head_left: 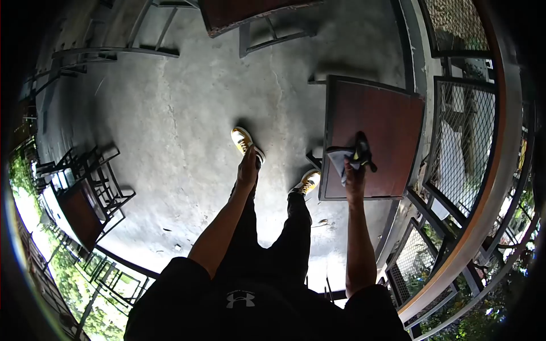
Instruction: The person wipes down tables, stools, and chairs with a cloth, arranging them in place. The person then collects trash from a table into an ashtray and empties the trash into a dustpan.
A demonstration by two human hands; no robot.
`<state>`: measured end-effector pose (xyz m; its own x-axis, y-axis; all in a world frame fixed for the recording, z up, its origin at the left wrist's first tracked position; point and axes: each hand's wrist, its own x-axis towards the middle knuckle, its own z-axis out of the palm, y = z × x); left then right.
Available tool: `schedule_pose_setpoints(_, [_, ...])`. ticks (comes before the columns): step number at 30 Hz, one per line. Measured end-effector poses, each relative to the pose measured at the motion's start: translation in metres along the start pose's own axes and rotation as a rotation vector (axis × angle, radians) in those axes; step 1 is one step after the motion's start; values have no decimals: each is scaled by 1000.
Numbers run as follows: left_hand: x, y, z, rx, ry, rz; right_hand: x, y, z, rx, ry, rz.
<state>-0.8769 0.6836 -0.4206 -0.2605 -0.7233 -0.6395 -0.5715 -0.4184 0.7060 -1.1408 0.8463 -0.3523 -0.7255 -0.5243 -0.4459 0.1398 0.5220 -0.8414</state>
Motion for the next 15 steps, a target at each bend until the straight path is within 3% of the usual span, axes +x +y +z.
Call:
schedule_pose_setpoints(3, [18,11,-53,-77,-37,-150,-3,-20,67,-68,23,-167])
schedule_pose_setpoints(7, [42,11,-120,-98,2,-99,4,-69,138,-209,-48,-136])
schedule_pose_setpoints(15, [78,-11,-225,-214,150,-226,55,-136,232,-383,-31,-231])
